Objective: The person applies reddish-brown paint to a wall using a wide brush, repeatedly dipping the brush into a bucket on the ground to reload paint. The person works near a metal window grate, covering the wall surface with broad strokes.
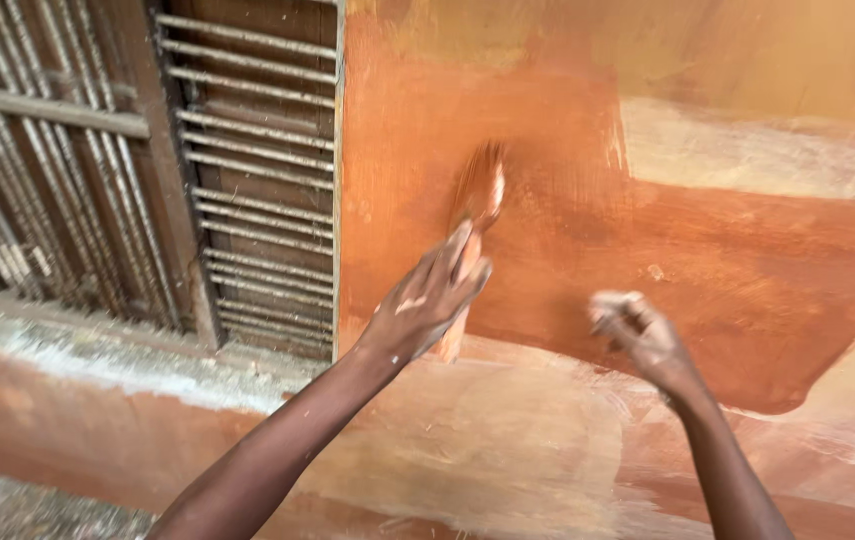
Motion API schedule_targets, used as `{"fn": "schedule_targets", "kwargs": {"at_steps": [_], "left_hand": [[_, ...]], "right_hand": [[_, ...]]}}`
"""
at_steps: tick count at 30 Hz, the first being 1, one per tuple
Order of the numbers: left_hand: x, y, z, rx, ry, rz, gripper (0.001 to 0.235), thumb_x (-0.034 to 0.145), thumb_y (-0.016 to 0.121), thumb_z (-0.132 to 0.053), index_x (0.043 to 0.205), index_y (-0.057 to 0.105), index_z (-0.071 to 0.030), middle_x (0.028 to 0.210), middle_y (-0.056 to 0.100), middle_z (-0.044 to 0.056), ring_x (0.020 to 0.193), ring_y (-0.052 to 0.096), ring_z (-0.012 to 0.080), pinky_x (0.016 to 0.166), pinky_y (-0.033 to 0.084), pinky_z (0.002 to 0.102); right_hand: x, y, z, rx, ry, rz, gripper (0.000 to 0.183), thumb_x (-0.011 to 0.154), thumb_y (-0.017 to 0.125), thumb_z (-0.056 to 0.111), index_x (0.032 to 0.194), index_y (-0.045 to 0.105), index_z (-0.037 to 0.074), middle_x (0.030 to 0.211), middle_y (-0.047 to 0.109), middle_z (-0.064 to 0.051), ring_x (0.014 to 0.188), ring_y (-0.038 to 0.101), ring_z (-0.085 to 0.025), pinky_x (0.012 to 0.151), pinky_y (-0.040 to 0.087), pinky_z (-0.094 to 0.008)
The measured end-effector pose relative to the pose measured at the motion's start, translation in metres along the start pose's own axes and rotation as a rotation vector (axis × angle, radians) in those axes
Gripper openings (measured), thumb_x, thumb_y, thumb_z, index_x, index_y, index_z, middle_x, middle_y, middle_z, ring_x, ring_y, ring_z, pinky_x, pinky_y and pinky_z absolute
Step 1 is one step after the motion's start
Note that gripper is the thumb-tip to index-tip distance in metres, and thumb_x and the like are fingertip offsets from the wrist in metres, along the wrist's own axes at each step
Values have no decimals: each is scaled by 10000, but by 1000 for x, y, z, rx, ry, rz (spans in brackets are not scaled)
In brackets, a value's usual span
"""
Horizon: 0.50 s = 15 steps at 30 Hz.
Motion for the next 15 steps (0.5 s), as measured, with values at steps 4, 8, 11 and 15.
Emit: {"fn": "schedule_targets", "kwargs": {"at_steps": [4, 8, 11, 15], "left_hand": [[12, 45, -11, -820, -571, 113, 709, 997, 648, -339, 1564, 304, -89, 1641, 323, 215, 1478, 413, 327, 1173, 408, 414], [4, 106, -82, -1592, -788, 330, 1007, 884, 648, -580, 1616, 226, -33, 1645, 330, 209, 1517, 338, 313, 1195, 341, 439], [-8, 123, -100, -924, -508, 673, 777, 1026, 527, -520, 1638, 253, -127, 1680, 281, 131, 1531, 290, 304, 1201, 239, 511], [13, 82, -42, -1314, -456, 227, 635, 1000, 642, -421, 1508, 503, -65, 1536, 543, 165, 1418, 526, 359, 1178, 460, 540]], "right_hand": [[9, -41, 1, -325, -204, -330, 339, 990, 698, 280, 1231, 660, 46, 1147, 682, -133, 1016, 645, -249, 858, 527, -409], [10, -58, 15, -443, -486, -512, 299, 1005, 724, 262, 1211, 677, 50, 1252, 621, -162, 1151, 618, -299, 927, 534, -432], [7, -63, 15, -483, -598, -549, 272, 1045, 722, 248, 1230, 673, 55, 1337, 599, -144, 1269, 594, -303, 1047, 516, -459], [6, -72, -7, -416, -467, -464, 270, 1019, 711, 250, 1210, 679, 62, 1352, 563, -150, 1265, 571, -316, 968, 521, -443]]}}
Point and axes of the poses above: each hand's wrist, its own x-axis towards the middle knuckle, its own y-axis out of the palm, z = x × y, the point moved 7 cm from there along x, towards the middle knuckle
